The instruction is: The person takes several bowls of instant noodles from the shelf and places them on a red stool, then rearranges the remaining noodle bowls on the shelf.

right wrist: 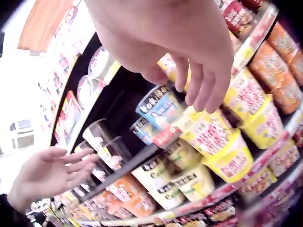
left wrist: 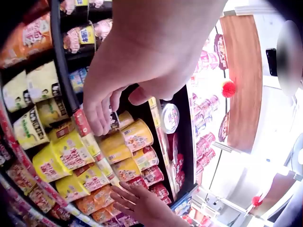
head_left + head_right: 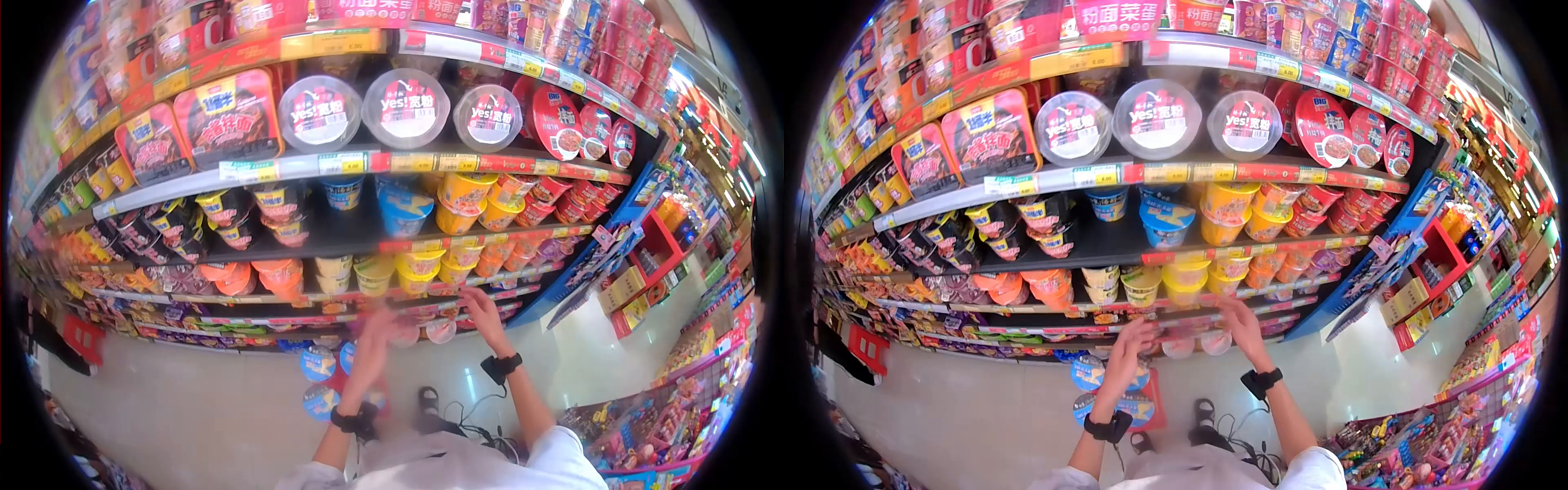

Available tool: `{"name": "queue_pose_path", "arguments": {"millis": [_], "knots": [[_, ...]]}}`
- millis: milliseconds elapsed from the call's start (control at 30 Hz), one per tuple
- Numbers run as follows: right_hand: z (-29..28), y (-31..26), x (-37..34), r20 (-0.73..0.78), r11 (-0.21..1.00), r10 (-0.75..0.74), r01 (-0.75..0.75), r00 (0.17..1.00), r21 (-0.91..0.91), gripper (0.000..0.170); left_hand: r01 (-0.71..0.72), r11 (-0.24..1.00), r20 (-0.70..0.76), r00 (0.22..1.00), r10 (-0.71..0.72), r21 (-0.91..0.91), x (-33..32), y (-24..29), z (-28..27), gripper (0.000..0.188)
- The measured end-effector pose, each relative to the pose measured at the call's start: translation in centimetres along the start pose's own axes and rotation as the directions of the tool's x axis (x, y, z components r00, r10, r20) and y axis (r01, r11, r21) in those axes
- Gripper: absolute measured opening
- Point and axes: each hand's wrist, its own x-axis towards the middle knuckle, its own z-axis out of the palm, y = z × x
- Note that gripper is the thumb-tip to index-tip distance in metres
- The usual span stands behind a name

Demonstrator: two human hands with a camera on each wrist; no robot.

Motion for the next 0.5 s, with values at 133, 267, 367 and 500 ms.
{"name": "queue_pose_path", "arguments": {"millis": [133,267,367,500], "knots": [[1.7,-3.4,8.1,-0.034,0.985,-0.124,0.127,0.992,0.116,0.034,-0.105,0.961,-0.094,0.987,0.133,0.255,8.0,-0.8,1.9,0.041],[3.3,-2.9,14.8,-0.070,0.971,-0.154,0.164,0.986,0.173,0.042,-0.052,0.983,-0.216,0.972,0.090,0.173,14.1,3.7,6.3,0.045],[5.1,-2.0,17.9,-0.059,0.968,-0.087,0.099,0.994,0.230,0.049,-0.129,0.931,-0.259,0.939,0.225,0.341,20.0,-0.5,4.6,0.048],[6.8,0.0,20.4,0.026,0.917,-0.157,0.135,0.987,0.375,0.057,-0.019,0.974,-0.413,0.904,0.113,0.224,24.7,-2.1,3.2,0.052]]}}
